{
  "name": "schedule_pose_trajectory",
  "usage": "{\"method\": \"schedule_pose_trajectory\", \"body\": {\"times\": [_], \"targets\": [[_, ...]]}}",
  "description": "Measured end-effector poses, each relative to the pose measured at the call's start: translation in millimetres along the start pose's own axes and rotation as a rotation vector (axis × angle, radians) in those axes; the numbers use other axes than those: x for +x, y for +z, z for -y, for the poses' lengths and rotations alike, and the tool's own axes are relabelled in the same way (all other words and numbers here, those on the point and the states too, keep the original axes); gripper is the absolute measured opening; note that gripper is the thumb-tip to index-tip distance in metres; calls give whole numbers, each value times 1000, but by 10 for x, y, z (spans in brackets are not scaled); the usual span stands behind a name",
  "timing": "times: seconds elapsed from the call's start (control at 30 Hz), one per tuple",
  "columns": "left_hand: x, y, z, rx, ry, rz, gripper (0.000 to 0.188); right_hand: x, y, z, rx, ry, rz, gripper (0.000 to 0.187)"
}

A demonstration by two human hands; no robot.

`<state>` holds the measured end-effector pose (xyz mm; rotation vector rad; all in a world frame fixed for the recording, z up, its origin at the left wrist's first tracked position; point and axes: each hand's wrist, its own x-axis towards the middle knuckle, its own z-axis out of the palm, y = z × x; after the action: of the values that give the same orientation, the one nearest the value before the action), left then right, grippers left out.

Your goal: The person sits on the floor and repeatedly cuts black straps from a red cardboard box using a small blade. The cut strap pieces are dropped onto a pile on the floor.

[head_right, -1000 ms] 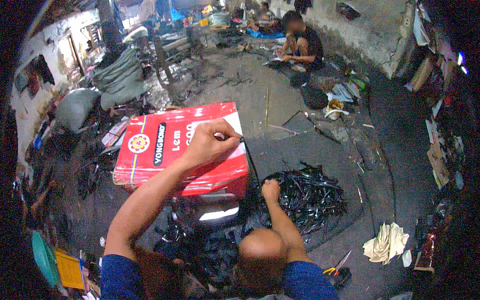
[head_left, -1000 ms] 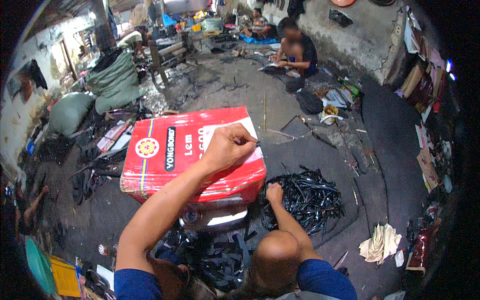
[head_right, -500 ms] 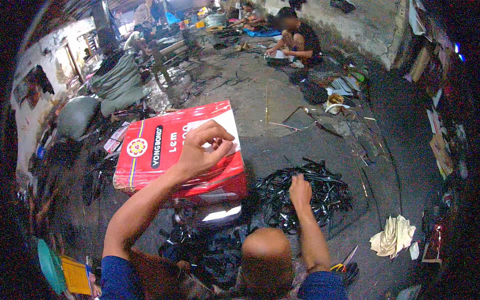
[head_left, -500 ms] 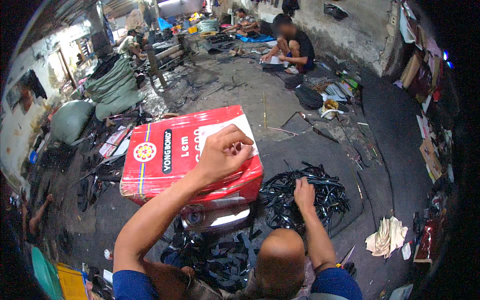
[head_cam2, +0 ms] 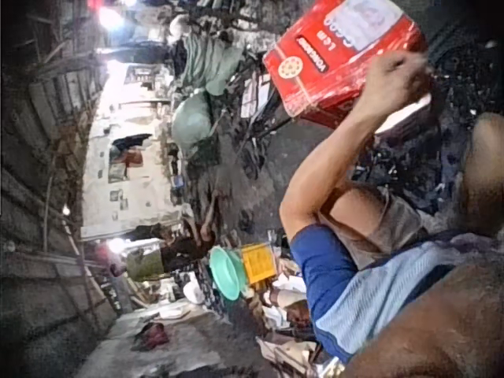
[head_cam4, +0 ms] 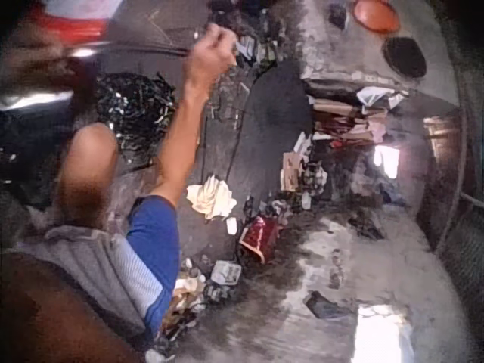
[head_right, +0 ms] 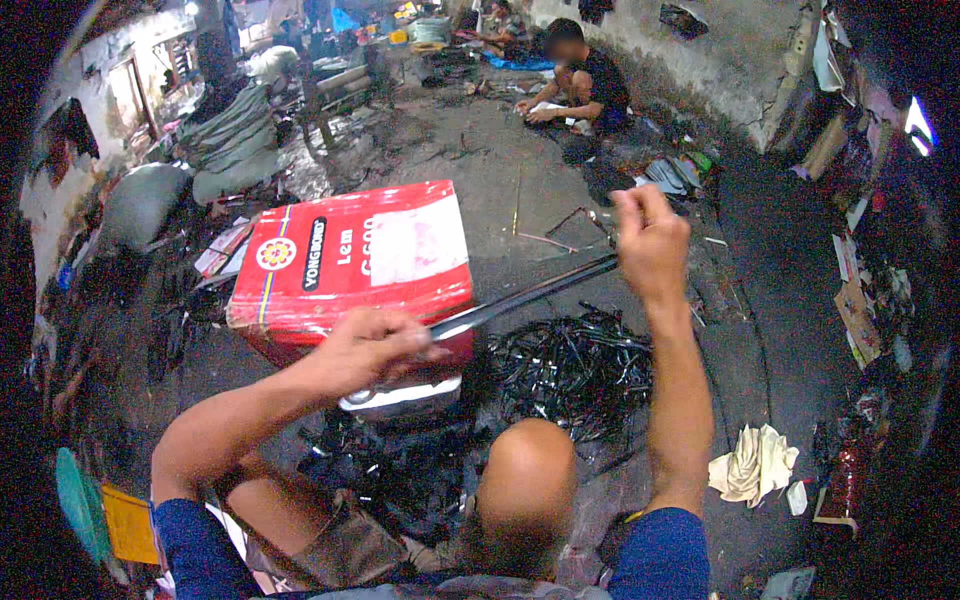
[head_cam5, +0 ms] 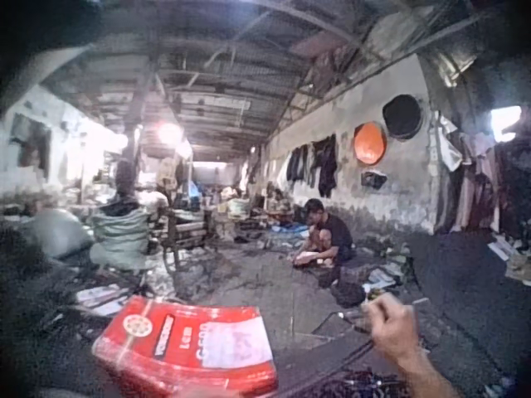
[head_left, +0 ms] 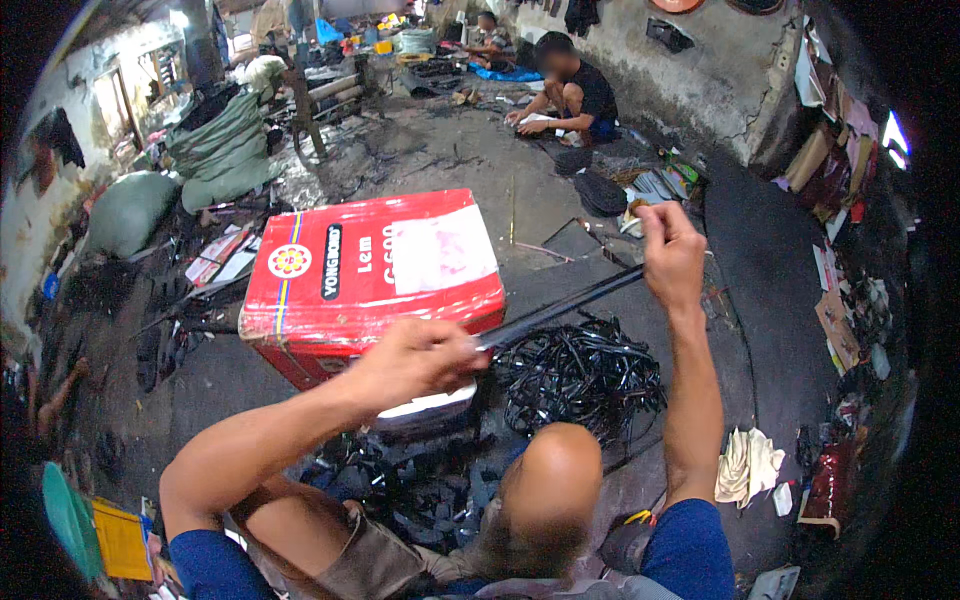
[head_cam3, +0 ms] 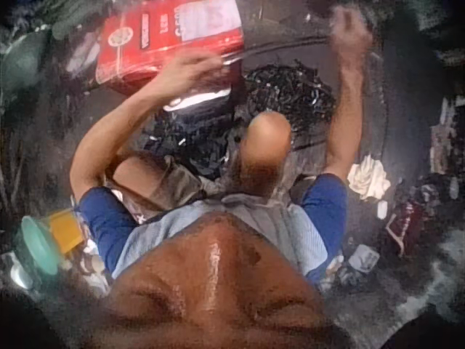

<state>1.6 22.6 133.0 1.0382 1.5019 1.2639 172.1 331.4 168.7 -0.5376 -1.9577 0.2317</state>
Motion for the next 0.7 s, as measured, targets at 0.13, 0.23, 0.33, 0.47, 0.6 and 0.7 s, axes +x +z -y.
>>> {"method": "schedule_pose_trajectory", "body": {"times": [0.13, 0.23, 0.33, 0.47, 0.6, 0.7], "targets": [[-328, -288, 303, 1, -63, -107, 20, -18, -56, -836, -164, 87, -18, 23], [-434, -413, 500, 63, -50, -149, 19, -13, -81, -1198, -272, 102, -36, 26], [-477, -450, 567, 67, -70, -171, 23, -54, -115, -1490, -322, 196, -4, 31], [-473, -436, 619, 83, -78, -133, 24, -177, -58, -1636, -340, 203, 29, 30], [-478, -263, 470, 189, -217, -107, 27, -92, -68, -1864, -437, 97, 35, 36], [-415, -148, 475, 211, -220, -50, 35, 5, -104, -1938, -469, 149, 10, 43]]}}
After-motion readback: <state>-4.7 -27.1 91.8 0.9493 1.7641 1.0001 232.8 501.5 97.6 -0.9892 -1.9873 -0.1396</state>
